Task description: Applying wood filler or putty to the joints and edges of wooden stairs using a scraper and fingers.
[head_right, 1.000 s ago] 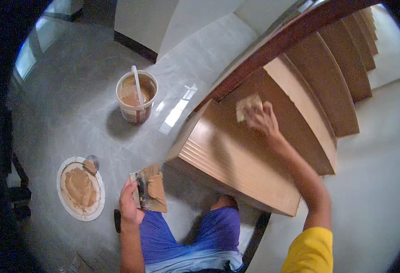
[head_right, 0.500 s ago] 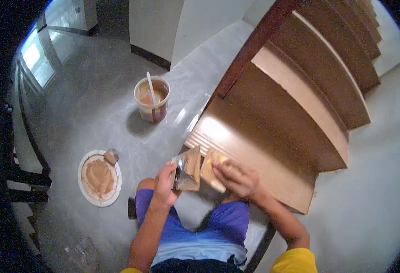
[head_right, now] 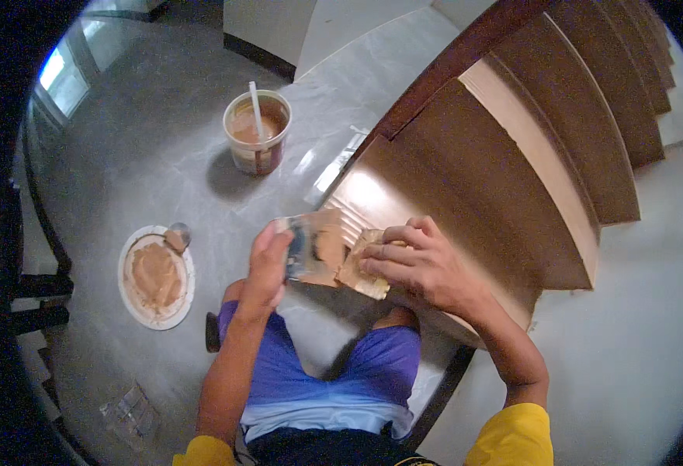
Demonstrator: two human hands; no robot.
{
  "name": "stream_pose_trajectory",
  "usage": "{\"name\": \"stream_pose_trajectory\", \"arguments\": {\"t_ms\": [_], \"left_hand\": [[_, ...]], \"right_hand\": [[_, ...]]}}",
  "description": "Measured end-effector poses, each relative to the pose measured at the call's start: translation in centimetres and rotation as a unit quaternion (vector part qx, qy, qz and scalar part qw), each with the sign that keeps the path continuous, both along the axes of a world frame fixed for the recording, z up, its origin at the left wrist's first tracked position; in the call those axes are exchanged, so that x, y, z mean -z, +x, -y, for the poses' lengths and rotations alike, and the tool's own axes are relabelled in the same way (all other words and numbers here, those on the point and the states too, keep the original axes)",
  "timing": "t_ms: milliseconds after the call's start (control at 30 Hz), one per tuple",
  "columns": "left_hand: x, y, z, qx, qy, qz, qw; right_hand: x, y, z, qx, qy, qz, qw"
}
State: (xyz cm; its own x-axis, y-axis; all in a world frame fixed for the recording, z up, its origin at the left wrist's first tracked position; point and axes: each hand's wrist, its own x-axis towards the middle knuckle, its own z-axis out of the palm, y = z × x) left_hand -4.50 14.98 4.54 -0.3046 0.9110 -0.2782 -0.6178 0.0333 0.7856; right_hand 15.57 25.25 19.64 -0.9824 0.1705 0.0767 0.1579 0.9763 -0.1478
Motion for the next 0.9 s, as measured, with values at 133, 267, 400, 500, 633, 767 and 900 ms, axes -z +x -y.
{"name": "stream_pose_trajectory", "arguments": {"t_ms": [133, 267, 400, 500, 633, 767, 900], "left_hand": [[1.7, -3.3, 0.7, -0.132, -0.103, 0.069, 0.984], [3.0, -5.4, 1.9, -0.173, -0.142, 0.156, 0.962], [6.5, -6.4, 3.4, -0.143, -0.108, 0.181, 0.967], [7.4, -6.6, 4.0, -0.133, -0.095, 0.217, 0.962], [8.0, -6.2, 3.9, -0.141, -0.121, 0.248, 0.951], [8.0, -6.4, 4.2, -0.131, -0.104, 0.248, 0.954], [8.0, -6.8, 4.9, -0.127, -0.106, 0.249, 0.954]], "right_hand": [[4.3, 2.4, -6.7, 0.074, 0.178, -0.015, 0.981], [6.8, 3.2, -13.4, 0.099, 0.334, -0.014, 0.937], [9.0, 2.4, -17.7, 0.07, 0.395, 0.041, 0.915], [9.7, 2.8, -20.3, 0.044, 0.437, 0.075, 0.895], [10.6, 3.7, -22.7, 0.037, 0.518, 0.079, 0.851], [11.7, 3.4, -22.2, 0.037, 0.553, 0.078, 0.829], [12.1, 3.8, -20.5, 0.063, 0.544, 0.128, 0.827]]}}
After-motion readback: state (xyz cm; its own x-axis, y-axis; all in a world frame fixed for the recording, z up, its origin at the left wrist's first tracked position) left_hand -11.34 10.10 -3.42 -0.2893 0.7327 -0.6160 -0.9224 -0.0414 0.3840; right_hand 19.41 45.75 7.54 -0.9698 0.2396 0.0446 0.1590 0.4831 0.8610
